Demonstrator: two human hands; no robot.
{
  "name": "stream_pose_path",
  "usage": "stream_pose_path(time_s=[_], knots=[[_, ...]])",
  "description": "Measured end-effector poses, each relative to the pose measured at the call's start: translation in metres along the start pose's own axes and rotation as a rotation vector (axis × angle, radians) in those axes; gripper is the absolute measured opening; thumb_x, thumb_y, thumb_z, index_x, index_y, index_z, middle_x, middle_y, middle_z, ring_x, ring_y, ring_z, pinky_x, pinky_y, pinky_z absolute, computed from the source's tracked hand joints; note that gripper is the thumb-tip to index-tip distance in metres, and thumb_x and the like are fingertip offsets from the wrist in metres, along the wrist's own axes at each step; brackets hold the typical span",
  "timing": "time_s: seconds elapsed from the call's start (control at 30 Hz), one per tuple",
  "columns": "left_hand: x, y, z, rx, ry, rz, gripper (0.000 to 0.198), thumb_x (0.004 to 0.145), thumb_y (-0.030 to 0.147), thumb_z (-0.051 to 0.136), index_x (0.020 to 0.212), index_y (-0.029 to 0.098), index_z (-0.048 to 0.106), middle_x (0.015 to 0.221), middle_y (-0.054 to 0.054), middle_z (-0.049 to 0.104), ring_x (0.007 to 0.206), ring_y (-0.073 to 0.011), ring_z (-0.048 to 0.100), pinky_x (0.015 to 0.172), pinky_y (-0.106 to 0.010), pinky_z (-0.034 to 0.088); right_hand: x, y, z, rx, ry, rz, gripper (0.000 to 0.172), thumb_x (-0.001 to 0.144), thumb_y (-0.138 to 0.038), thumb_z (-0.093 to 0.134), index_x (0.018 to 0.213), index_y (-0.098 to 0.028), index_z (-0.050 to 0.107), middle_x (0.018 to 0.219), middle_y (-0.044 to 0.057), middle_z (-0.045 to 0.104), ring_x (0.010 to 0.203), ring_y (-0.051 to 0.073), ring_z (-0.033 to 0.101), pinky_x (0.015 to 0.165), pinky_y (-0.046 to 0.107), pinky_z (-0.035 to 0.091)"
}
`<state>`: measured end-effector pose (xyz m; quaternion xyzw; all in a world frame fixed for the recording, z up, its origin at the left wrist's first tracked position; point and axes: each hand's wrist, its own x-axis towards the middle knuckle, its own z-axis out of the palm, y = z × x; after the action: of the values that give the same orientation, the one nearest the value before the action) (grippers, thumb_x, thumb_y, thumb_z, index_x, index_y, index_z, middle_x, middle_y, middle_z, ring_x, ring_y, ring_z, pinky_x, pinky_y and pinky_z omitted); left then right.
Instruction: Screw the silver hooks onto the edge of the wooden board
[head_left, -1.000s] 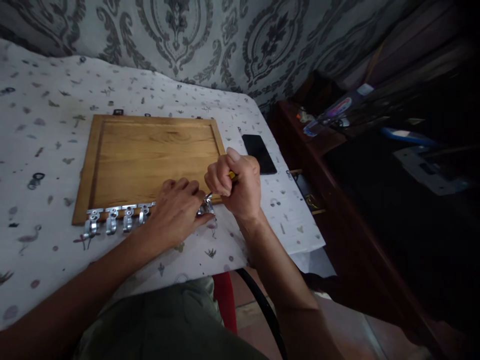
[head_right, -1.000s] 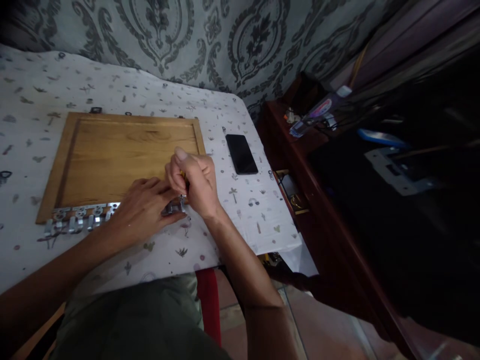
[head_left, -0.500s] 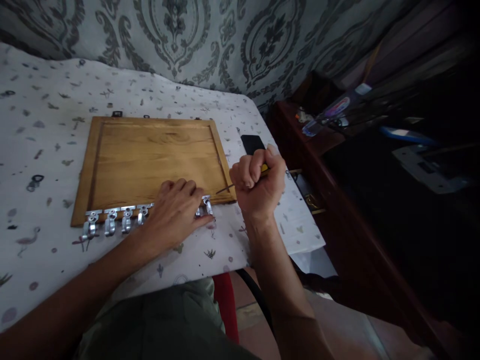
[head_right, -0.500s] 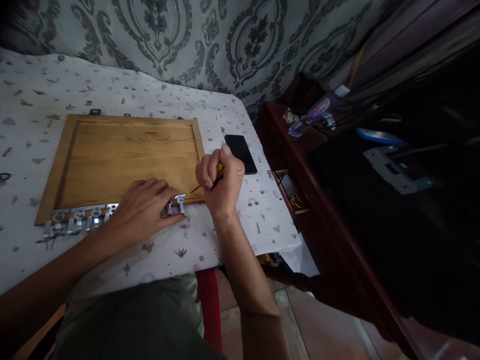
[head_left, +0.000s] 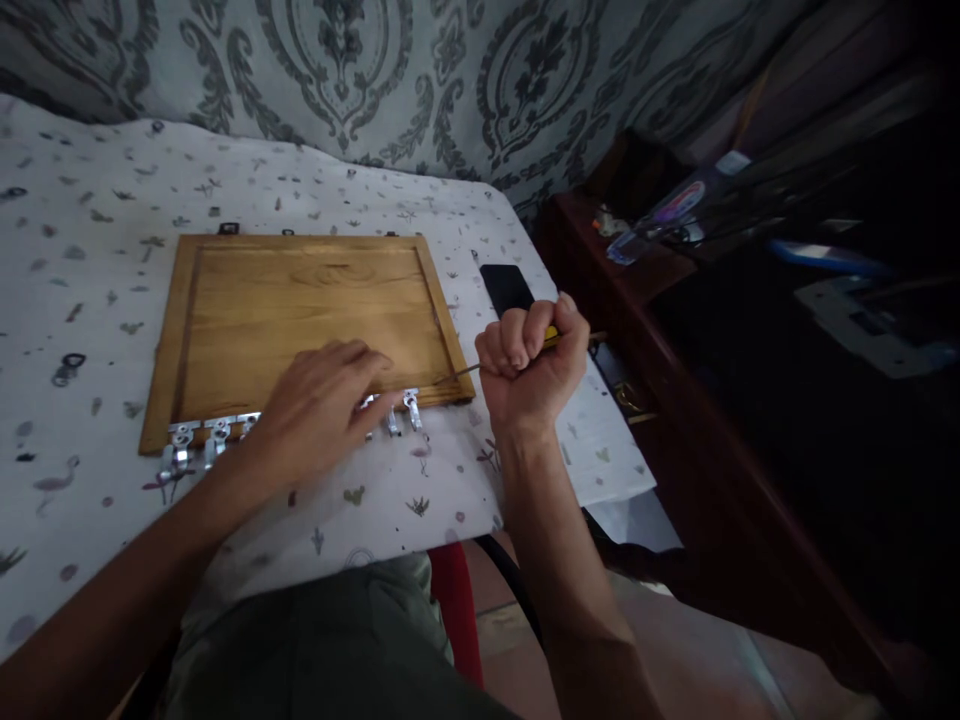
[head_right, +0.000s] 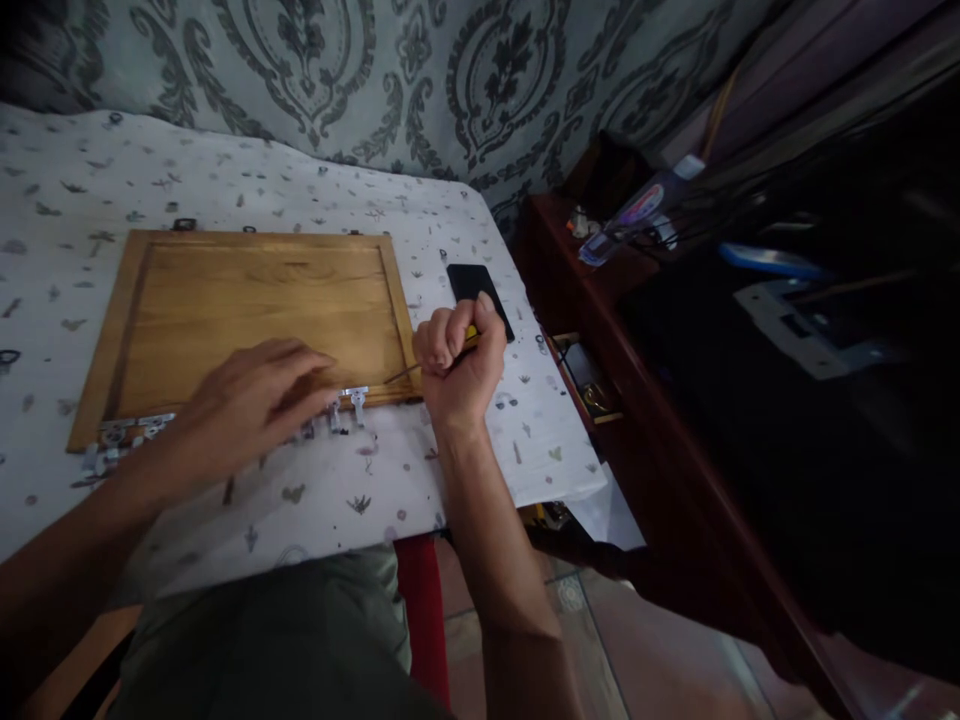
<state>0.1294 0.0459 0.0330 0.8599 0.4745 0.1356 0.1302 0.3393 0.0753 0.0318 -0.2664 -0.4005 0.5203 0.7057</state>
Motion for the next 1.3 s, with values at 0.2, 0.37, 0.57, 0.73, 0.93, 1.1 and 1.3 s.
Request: stream_pose_path(time_s=[0.2,0.37,0.57,0.73,0.93,1.1,1.3], knots=[[-0.015,-0.017,-0.026,0.011,0.003,-0.048,0.030,0.103,0.036,0.042,0.103,0.023,0.068,0.103,-0.006,0.070,0.101,-0.0261,0.065,0.085,-0.040,0.049,0.007,-0.002,-0.018,0.086,0.008,0.026,0.063,0.090,-0.048,0.068,0.050,-0.022,0.026,0.044,-0.010,0.018,0.036,0.007,0.012,0.035,0.023,0.019],[-0.022,-0.005,-0.013,0.055,-0.046,0.000,0.032,0.096,0.051,0.062,0.105,0.021,0.069,0.112,-0.009,0.070,0.108,-0.0310,0.062,0.089,-0.046,0.050,0.008,-0.002,-0.018,0.086,-0.011,0.035,0.062,0.089,-0.046,0.068,0.050,-0.022,0.026,0.044,-0.010,0.018,0.036,0.007,0.012,0.035,0.023,0.019],[-0.018,0.010,0.004,0.104,-0.078,0.025,0.037,0.089,0.050,0.073,0.104,0.017,0.070,0.110,-0.010,0.069,0.108,-0.0330,0.061,0.094,-0.051,0.048,0.008,-0.002,-0.018,0.112,-0.044,0.044,0.063,0.090,-0.046,0.069,0.049,-0.022,0.026,0.043,-0.010,0.019,0.036,0.007,0.011,0.035,0.022,0.018],[-0.017,0.008,0.005,0.109,-0.095,0.034,0.038,0.090,0.050,0.072,0.106,0.016,0.070,0.108,-0.011,0.069,0.108,-0.0336,0.061,0.094,-0.051,0.049,0.009,0.000,-0.019,0.127,-0.025,0.055,0.065,0.089,-0.046,0.070,0.049,-0.021,0.025,0.043,-0.010,0.018,0.036,0.006,0.010,0.034,0.021,0.018],[-0.039,-0.022,-0.026,0.068,0.101,-0.040,0.040,0.102,0.054,0.047,0.112,0.020,0.066,0.112,-0.010,0.070,0.109,-0.0303,0.062,0.093,-0.046,0.051,0.010,0.003,-0.025,0.306,0.028,0.128,0.062,0.088,-0.031,0.069,0.053,-0.021,0.019,0.043,-0.011,0.019,0.034,0.005,0.016,0.034,0.017,0.023],[-0.077,-0.055,-0.052,0.074,0.268,-0.186,0.037,0.104,0.047,0.047,0.116,0.018,0.065,0.112,-0.008,0.069,0.110,-0.0254,0.062,0.095,-0.040,0.052,0.014,0.009,-0.034,0.526,0.101,0.223,0.056,0.091,-0.021,0.060,0.058,-0.024,0.015,0.044,-0.012,0.020,0.032,0.005,0.021,0.031,0.017,0.025],[-0.125,-0.100,-0.050,0.091,0.401,-0.445,0.029,0.101,0.041,0.050,0.110,0.021,0.069,0.111,-0.004,0.072,0.104,-0.0237,0.066,0.077,-0.033,0.053,0.020,0.020,-0.045,0.596,0.121,0.286,0.055,0.092,-0.017,0.058,0.060,-0.024,0.014,0.044,-0.012,0.019,0.031,0.006,0.023,0.032,0.019,0.026]])
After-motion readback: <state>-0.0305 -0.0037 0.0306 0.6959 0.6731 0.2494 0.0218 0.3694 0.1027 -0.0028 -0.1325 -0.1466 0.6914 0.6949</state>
